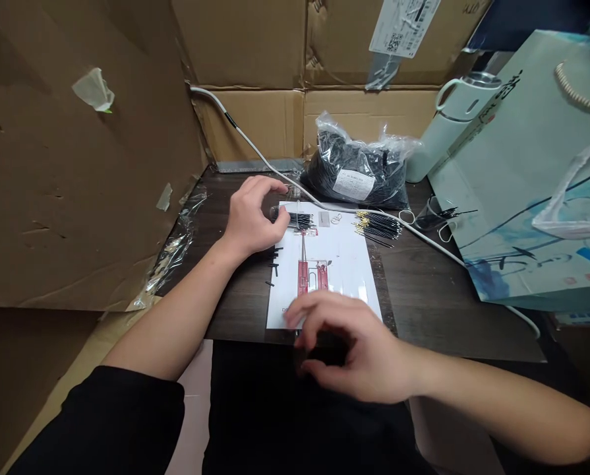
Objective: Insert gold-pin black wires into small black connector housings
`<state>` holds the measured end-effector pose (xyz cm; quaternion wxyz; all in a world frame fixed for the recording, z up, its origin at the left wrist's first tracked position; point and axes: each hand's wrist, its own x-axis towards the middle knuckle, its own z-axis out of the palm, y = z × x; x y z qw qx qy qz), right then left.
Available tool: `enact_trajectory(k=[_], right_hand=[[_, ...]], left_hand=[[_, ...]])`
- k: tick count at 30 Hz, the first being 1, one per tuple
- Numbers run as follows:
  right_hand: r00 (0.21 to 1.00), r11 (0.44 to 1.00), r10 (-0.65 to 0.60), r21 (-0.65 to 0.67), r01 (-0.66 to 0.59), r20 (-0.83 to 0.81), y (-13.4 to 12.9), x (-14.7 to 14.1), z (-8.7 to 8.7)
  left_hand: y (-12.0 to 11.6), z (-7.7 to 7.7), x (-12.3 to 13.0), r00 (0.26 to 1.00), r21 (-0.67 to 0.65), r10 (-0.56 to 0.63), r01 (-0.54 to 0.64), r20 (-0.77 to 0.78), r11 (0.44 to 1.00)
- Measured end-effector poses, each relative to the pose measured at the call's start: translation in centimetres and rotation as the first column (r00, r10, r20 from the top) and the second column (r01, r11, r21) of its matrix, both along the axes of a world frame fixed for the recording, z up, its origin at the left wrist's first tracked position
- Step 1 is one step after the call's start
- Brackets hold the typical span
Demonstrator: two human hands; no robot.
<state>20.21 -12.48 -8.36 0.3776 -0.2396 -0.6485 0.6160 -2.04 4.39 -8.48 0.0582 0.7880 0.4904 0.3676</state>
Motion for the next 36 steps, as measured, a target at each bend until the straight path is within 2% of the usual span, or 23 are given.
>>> enact_trajectory(k=[2,4,7,9,12,14,16,18,20,25,29,31,33,36], right_hand=[[0.981,0.984,0.154,0.074,-0.164,0.121,-0.2,0.3,-0.5],[0.939,0.956,0.271,0.054,-0.289,0.213,0.3,0.8,-0.6],[0.882,0.932,0.316,0.059,-0.357,0.350,2.2,2.1,0.3],[0.863,0.926,0.225,0.176,-0.334,0.453,3.9,3.4,1.4],[0.781,0.897,-0.033,0.363,-0.252,0.623,6.7,5.9,2.7],[0.660,0.864,-0.200,0.448,-0.229,0.724,8.4,7.7,2.6],[0.512,0.821,-0.397,0.544,-0.173,0.762,10.0,9.3,1.8],[0.337,0.754,-0.593,0.651,-0.086,0.731,11.2,10.6,0.4],[0.203,0.710,-0.686,0.704,-0.024,0.698,12.1,11.3,-0.8],[0.144,0.772,-0.622,0.634,-0.051,0.769,12.7,11.6,-2.0],[0.060,0.781,-0.617,0.620,-0.071,0.785,12.5,11.0,-2.2],[0.033,0.783,-0.614,0.614,-0.096,0.789,12.4,10.7,-2.3],[0.005,0.783,-0.612,0.607,-0.134,0.791,12.4,10.5,-2.4],[-0.028,0.774,-0.618,0.602,-0.195,0.786,12.4,10.3,-2.4]], left_hand=[[-0.2,0.6,-0.4,0.999,-0.022,0.013,-0.012,0.047,1.000],[-0.4,1.3,-1.0,0.998,-0.104,-0.024,0.030,0.054,0.994],[-0.3,2.1,-1.9,0.985,-0.325,-0.160,0.129,-0.071,0.937],[0.0,2.4,-2.4,0.954,-0.445,-0.208,0.094,-0.215,0.891],[0.7,2.3,-3.1,0.919,-0.447,-0.130,-0.055,-0.373,0.893],[1.0,2.0,-3.3,0.914,-0.422,-0.082,-0.102,-0.397,0.901],[1.2,1.7,-3.3,0.916,-0.413,-0.070,-0.109,-0.395,0.904],[1.2,1.4,-3.1,0.912,-0.402,-0.064,-0.114,-0.404,0.908],[1.3,1.0,-2.9,0.904,-0.393,-0.057,-0.127,-0.424,0.911],[1.2,0.7,-2.6,0.896,-0.423,-0.088,-0.117,-0.435,0.898],[0.9,1.2,-2.3,0.883,-0.506,-0.097,-0.171,-0.460,0.845],[0.7,1.5,-2.3,0.865,-0.517,-0.116,-0.180,-0.489,0.837],[0.6,1.8,-2.3,0.853,-0.512,-0.150,-0.151,-0.499,0.846],[0.3,2.0,-2.3,0.876,-0.504,-0.199,-0.057,-0.439,0.862]])
